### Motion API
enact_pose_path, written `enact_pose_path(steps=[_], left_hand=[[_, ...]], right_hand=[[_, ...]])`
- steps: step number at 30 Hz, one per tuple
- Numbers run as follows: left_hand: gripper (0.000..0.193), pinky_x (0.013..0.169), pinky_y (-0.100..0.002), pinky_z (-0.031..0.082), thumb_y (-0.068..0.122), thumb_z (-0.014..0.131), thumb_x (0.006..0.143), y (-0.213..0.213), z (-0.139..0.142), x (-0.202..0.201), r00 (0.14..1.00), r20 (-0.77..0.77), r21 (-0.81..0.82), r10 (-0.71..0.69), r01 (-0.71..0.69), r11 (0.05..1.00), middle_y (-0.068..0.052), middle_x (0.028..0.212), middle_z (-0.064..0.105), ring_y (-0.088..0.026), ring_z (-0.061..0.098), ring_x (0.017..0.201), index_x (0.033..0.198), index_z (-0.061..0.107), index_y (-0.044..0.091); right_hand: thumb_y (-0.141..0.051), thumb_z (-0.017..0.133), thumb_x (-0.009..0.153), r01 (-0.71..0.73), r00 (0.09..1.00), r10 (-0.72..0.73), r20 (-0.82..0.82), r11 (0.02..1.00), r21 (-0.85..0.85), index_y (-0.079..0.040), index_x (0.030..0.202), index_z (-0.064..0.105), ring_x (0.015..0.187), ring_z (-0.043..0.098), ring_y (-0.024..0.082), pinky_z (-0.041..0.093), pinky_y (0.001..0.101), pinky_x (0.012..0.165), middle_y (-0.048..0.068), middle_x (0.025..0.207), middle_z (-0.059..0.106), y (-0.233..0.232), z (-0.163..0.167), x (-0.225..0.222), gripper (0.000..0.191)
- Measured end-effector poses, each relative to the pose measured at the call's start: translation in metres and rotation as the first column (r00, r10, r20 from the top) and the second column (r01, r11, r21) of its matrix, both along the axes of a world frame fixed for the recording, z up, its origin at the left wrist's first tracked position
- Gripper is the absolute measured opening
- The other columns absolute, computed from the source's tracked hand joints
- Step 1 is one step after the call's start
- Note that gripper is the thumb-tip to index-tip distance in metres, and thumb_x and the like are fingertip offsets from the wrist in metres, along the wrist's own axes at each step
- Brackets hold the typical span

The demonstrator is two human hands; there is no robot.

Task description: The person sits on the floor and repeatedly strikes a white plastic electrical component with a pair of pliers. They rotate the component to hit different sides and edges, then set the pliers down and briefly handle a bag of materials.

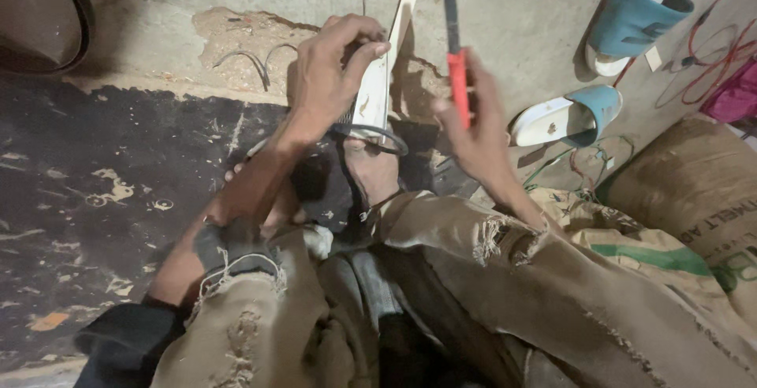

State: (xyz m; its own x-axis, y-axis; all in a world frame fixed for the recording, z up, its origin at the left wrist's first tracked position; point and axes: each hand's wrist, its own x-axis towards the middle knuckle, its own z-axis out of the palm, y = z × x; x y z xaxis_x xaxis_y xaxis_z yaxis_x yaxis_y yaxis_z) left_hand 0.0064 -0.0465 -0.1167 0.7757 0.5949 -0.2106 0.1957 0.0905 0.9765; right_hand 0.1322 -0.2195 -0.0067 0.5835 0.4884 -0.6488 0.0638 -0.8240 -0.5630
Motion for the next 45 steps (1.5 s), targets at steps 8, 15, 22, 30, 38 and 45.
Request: enact_pose_path(steps=[8,15,22,30,38,45], left_hand=[[0.013,0.081,-0.031,0.063,0.005,0.058,0.109,-0.041,0.014,-0.020,0.891,-0.070,-0.359,0.448,-0.441,0.823,-0.010,0.102,0.065,-0.013,0.068,0.087,0.118,0.052,-0.003],[0.012,0.095,-0.031,0.061,0.004,0.053,0.112,-0.046,0.041,-0.026,0.893,0.057,-0.461,0.447,-0.373,0.805,-0.011,0.109,0.063,-0.013,0.065,0.101,0.121,0.049,-0.003],[0.011,0.085,-0.029,0.060,0.002,0.057,0.109,-0.038,0.042,-0.020,0.919,-0.043,-0.288,0.393,-0.388,0.876,-0.011,0.099,0.068,-0.014,0.069,0.092,0.117,0.053,-0.004],[0.014,0.088,-0.029,0.061,0.006,0.066,0.105,-0.014,0.027,-0.009,0.956,0.083,-0.306,0.283,-0.246,0.920,-0.009,0.104,0.073,-0.013,0.072,0.097,0.116,0.063,-0.002],[0.015,0.079,-0.030,0.059,0.012,0.076,0.097,0.004,0.019,0.008,0.996,0.068,-0.084,0.051,-0.046,0.995,-0.008,0.100,0.073,-0.018,0.077,0.090,0.109,0.072,0.005],[0.013,0.078,-0.031,0.059,0.014,0.077,0.099,0.009,0.012,0.006,0.999,0.054,-0.083,0.001,0.004,0.997,-0.007,0.098,0.076,-0.018,0.078,0.087,0.106,0.072,0.005]], right_hand=[[-0.021,0.081,0.096,0.055,0.997,-0.036,-0.075,0.960,0.274,0.000,0.155,0.036,0.136,0.057,0.027,0.049,0.0422,0.114,0.018,0.149,0.055,0.010,-0.031,-0.026,0.077],[-0.015,0.078,0.096,0.161,0.984,-0.136,-0.112,0.952,0.261,-0.001,0.158,0.025,0.136,0.054,0.026,0.050,0.0404,0.115,0.017,0.148,0.046,0.010,-0.040,-0.036,0.082],[-0.012,0.079,0.099,0.097,0.994,-0.077,-0.074,0.941,0.325,0.000,0.159,0.024,0.143,0.050,0.027,0.045,0.0409,0.120,0.020,0.154,0.045,0.008,-0.046,-0.037,0.082],[-0.021,0.082,0.091,0.128,0.989,-0.104,-0.108,0.961,0.245,-0.002,0.155,0.025,0.132,0.059,0.026,0.053,0.0393,0.111,0.020,0.143,0.054,0.007,-0.052,-0.033,0.087],[-0.020,0.087,0.092,0.131,0.989,-0.105,-0.103,0.949,0.286,-0.004,0.149,0.023,0.136,0.053,0.027,0.050,0.0433,0.115,0.019,0.145,0.046,0.008,-0.054,-0.031,0.087],[-0.019,0.088,0.095,0.116,0.992,-0.094,-0.087,0.949,0.294,-0.005,0.147,0.022,0.135,0.052,0.027,0.049,0.0423,0.116,0.018,0.142,0.046,0.012,-0.052,-0.031,0.085]])
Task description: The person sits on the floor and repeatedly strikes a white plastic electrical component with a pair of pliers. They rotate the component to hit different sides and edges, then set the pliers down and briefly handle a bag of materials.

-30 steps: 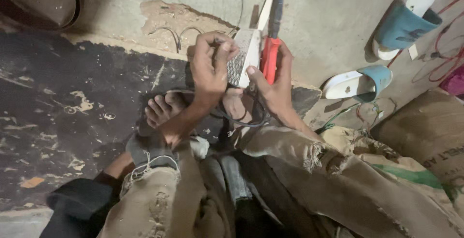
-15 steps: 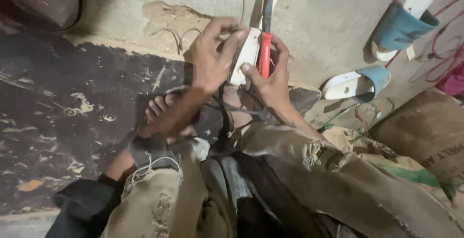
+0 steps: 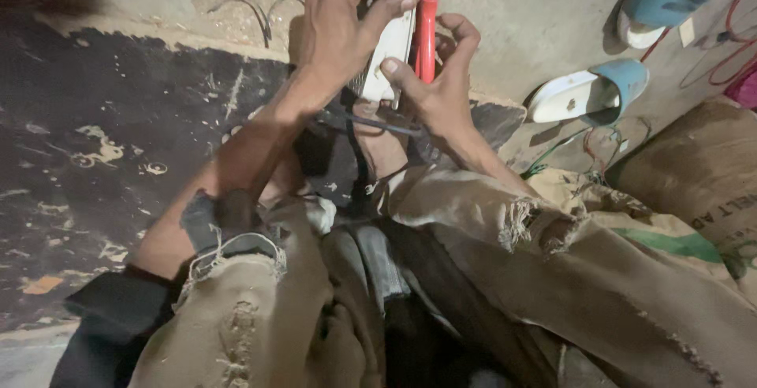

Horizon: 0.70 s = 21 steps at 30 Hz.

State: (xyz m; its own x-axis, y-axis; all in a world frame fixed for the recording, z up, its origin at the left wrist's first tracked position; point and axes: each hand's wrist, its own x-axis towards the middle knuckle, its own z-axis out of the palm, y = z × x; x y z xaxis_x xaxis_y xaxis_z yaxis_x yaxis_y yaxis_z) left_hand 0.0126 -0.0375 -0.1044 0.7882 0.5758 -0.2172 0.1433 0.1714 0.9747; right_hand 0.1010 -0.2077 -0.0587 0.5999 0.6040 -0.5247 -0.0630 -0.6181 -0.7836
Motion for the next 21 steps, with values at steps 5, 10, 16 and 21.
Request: enact_pose_path(steps=[5,10,16,21], left_hand=[[0.011,0.075,-0.036,0.057,0.014,0.077,0.098,-0.001,0.003,0.001,0.997,0.064,0.215,0.038,-0.051,0.975,-0.008,0.093,0.077,-0.024,0.075,0.083,0.105,0.074,0.006],[0.012,0.078,-0.037,0.058,0.013,0.069,0.103,-0.005,0.007,-0.002,0.997,-0.068,0.056,-0.045,0.049,0.997,-0.006,0.100,0.077,-0.024,0.075,0.088,0.113,0.075,0.011],[0.011,0.088,-0.044,0.052,0.001,0.067,0.103,-0.007,0.011,-0.005,0.995,0.086,0.294,-0.050,0.023,0.955,-0.012,0.105,0.071,-0.035,0.066,0.104,0.113,0.066,0.004],[0.020,0.089,-0.045,0.051,-0.006,0.063,0.093,-0.009,0.011,-0.005,0.990,0.141,0.331,-0.014,-0.034,0.943,-0.019,0.105,0.063,-0.039,0.062,0.103,0.113,0.063,0.000]], right_hand=[[-0.022,0.088,0.095,0.014,0.999,-0.013,-0.040,1.000,0.007,-0.005,0.147,0.022,0.132,0.054,0.026,0.053,0.0428,0.113,0.018,0.140,0.048,0.002,0.007,0.003,0.086],[-0.021,0.086,0.096,0.010,0.999,-0.009,-0.037,1.000,0.005,-0.005,0.147,0.021,0.129,0.056,0.025,0.055,0.0418,0.108,0.018,0.139,0.047,0.002,0.021,0.011,0.084],[-0.013,0.080,0.108,-0.274,0.880,0.269,0.393,0.961,-0.044,-0.008,0.150,0.026,0.114,0.057,0.022,0.054,0.0339,0.092,0.015,0.142,0.043,-0.006,0.050,0.031,0.068],[-0.021,0.086,0.104,-0.540,0.533,0.513,0.673,0.818,-0.196,-0.008,0.146,0.031,0.114,0.056,0.028,0.055,0.0323,0.079,0.017,0.140,0.042,-0.010,0.066,0.042,0.070]])
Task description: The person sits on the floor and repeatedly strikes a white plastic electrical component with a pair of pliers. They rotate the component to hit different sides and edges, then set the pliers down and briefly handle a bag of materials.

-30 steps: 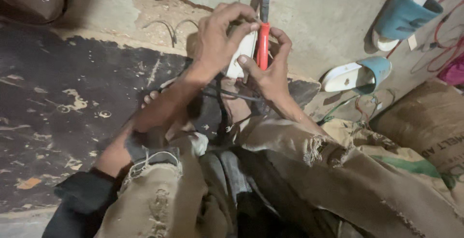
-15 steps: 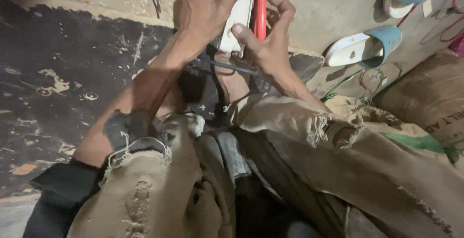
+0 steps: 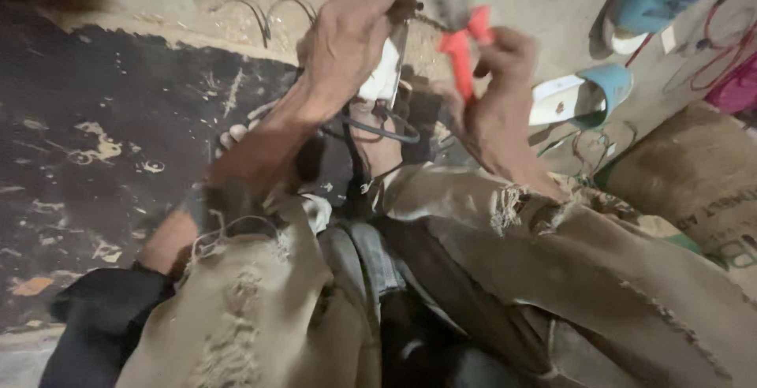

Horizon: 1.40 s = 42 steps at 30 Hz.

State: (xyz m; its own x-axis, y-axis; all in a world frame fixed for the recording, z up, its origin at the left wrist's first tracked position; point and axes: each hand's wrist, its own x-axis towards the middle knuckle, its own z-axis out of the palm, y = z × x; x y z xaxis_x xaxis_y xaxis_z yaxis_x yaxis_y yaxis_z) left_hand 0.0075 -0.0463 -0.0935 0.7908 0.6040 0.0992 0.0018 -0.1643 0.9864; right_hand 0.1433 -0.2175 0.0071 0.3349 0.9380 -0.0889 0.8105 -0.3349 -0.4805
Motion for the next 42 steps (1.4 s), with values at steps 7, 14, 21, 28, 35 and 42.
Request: enact_pose_path(steps=[7,14,21,28,35,42], left_hand=[[0.027,0.084,-0.039,0.058,-0.010,0.061,0.085,-0.006,-0.004,0.001,0.998,0.057,-0.118,0.027,-0.020,0.993,-0.015,0.106,0.068,-0.033,0.068,0.103,0.109,0.068,0.001],[0.019,0.087,-0.043,0.055,-0.011,0.062,0.091,-0.004,0.001,0.004,0.998,-0.003,0.049,0.067,-0.066,0.997,-0.017,0.105,0.067,-0.035,0.067,0.103,0.106,0.067,-0.001],[0.018,0.088,-0.042,0.056,-0.007,0.063,0.094,-0.002,0.004,0.005,0.999,-0.034,-0.025,0.032,-0.033,0.999,-0.017,0.106,0.066,-0.035,0.067,0.102,0.110,0.069,0.000],[0.017,0.087,-0.042,0.054,-0.002,0.069,0.096,-0.007,0.001,0.003,0.996,-0.087,-0.018,0.035,-0.037,0.999,-0.017,0.108,0.068,-0.033,0.066,0.102,0.113,0.068,-0.001],[0.013,0.078,-0.030,0.058,0.008,0.070,0.099,-0.018,0.000,-0.001,0.959,-0.247,-0.428,0.138,-0.236,0.873,-0.008,0.099,0.075,-0.017,0.075,0.089,0.111,0.067,0.004],[0.011,0.080,-0.032,0.058,0.009,0.075,0.097,-0.010,-0.003,0.004,0.975,-0.200,-0.304,0.102,-0.160,0.939,-0.010,0.100,0.073,-0.020,0.074,0.090,0.106,0.072,0.004]], right_hand=[[-0.020,0.084,0.107,0.071,0.997,-0.070,0.021,0.997,-0.036,-0.003,0.161,0.021,0.109,0.060,0.025,0.056,0.0346,0.083,0.017,0.144,0.047,-0.007,0.010,0.007,0.085],[-0.012,0.075,0.104,0.142,0.983,-0.151,-0.104,0.986,-0.091,-0.003,0.156,0.031,0.122,0.063,0.033,0.060,0.0410,0.096,0.021,0.140,0.047,-0.012,0.008,0.008,0.069],[-0.011,0.079,0.095,0.047,0.999,-0.038,0.035,0.952,-0.304,0.001,0.151,0.033,0.116,0.061,0.038,0.056,0.0459,0.088,0.024,0.140,0.049,-0.018,0.002,0.005,0.073],[-0.003,0.066,0.110,0.214,0.970,-0.211,-0.120,0.977,0.011,0.003,0.155,0.018,0.135,0.052,0.029,0.045,0.0432,0.114,0.020,0.149,0.042,-0.024,-0.004,0.001,0.067],[-0.014,0.063,0.108,0.573,0.657,-0.629,-0.416,0.775,-0.267,0.002,0.153,0.032,0.118,0.058,0.020,0.055,0.0336,0.100,0.016,0.135,0.052,-0.026,-0.018,-0.011,0.057],[-0.011,0.065,0.109,0.511,0.690,-0.545,-0.476,0.833,-0.213,0.001,0.154,0.035,0.129,0.057,0.023,0.051,0.0390,0.111,0.017,0.143,0.052,-0.023,-0.032,-0.016,0.055]])
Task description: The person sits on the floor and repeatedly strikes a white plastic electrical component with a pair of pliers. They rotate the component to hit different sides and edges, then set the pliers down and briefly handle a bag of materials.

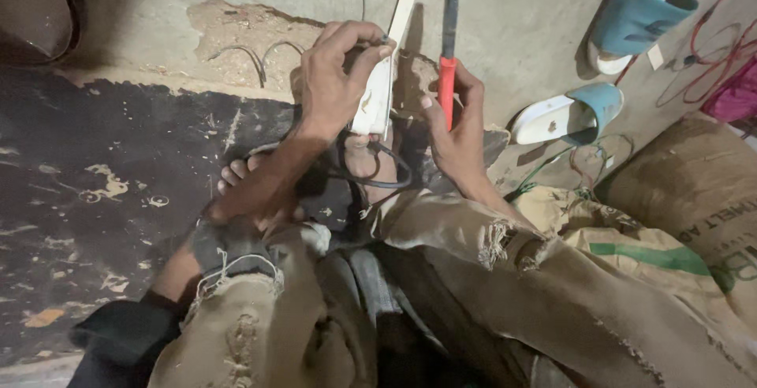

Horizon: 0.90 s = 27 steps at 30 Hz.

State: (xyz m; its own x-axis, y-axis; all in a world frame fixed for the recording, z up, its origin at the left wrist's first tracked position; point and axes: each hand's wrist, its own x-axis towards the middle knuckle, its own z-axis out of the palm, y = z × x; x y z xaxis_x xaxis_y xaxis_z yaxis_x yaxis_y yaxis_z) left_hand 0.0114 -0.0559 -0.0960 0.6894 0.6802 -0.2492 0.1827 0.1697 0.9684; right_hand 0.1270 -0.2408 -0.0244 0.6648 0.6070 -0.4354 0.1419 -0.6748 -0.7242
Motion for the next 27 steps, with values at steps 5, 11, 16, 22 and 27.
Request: enact_pose_path(steps=[5,11,16,22,27], left_hand=[[0.013,0.077,-0.033,0.056,0.017,0.077,0.097,0.003,-0.001,-0.002,0.994,-0.089,0.003,-0.061,0.062,0.998,-0.009,0.097,0.073,-0.020,0.076,0.090,0.105,0.074,0.007],[0.014,0.083,-0.034,0.058,0.015,0.071,0.103,-0.004,-0.014,0.000,1.000,-0.018,0.010,-0.001,0.001,1.000,-0.008,0.102,0.074,-0.021,0.076,0.095,0.111,0.067,0.005],[0.013,0.082,-0.038,0.055,0.009,0.065,0.106,-0.023,0.003,-0.010,0.959,-0.225,0.100,0.174,-0.154,0.983,-0.013,0.098,0.069,-0.025,0.066,0.091,0.114,0.059,0.001],[0.017,0.090,-0.036,0.061,0.016,0.055,0.109,-0.034,0.028,-0.021,0.965,-0.038,-0.256,0.259,-0.260,0.931,-0.009,0.103,0.068,-0.018,0.070,0.098,0.115,0.054,0.001],[0.016,0.089,-0.037,0.059,0.016,0.055,0.111,-0.027,0.019,-0.011,0.947,-0.179,-0.183,0.268,-0.300,0.936,-0.014,0.107,0.067,-0.019,0.066,0.098,0.120,0.055,0.002]], right_hand=[[-0.013,0.067,0.107,-0.056,0.995,0.056,-0.078,0.998,0.008,0.003,0.155,0.032,0.133,0.056,0.023,0.052,0.0391,0.110,0.018,0.149,0.048,0.005,-0.009,0.000,0.062],[-0.022,0.073,0.103,0.002,0.997,-0.009,-0.078,0.996,-0.089,0.003,0.153,0.036,0.125,0.062,0.024,0.055,0.0387,0.108,0.018,0.139,0.056,0.014,-0.018,-0.001,0.067],[-0.028,0.079,0.087,0.157,0.934,-0.181,-0.309,0.982,-0.104,0.001,0.148,0.033,0.120,0.063,0.024,0.057,0.0415,0.095,0.015,0.138,0.051,0.020,-0.026,-0.008,0.081],[-0.022,0.083,0.089,0.181,0.924,-0.147,-0.352,0.981,0.067,0.002,0.152,0.034,0.134,0.052,0.024,0.049,0.0392,0.113,0.017,0.145,0.048,0.024,-0.031,-0.015,0.084],[-0.008,0.073,0.089,0.249,0.899,-0.196,-0.391,0.964,0.092,0.001,0.153,0.035,0.137,0.053,0.022,0.047,0.0369,0.114,0.013,0.150,0.049,0.024,-0.030,-0.016,0.074]])
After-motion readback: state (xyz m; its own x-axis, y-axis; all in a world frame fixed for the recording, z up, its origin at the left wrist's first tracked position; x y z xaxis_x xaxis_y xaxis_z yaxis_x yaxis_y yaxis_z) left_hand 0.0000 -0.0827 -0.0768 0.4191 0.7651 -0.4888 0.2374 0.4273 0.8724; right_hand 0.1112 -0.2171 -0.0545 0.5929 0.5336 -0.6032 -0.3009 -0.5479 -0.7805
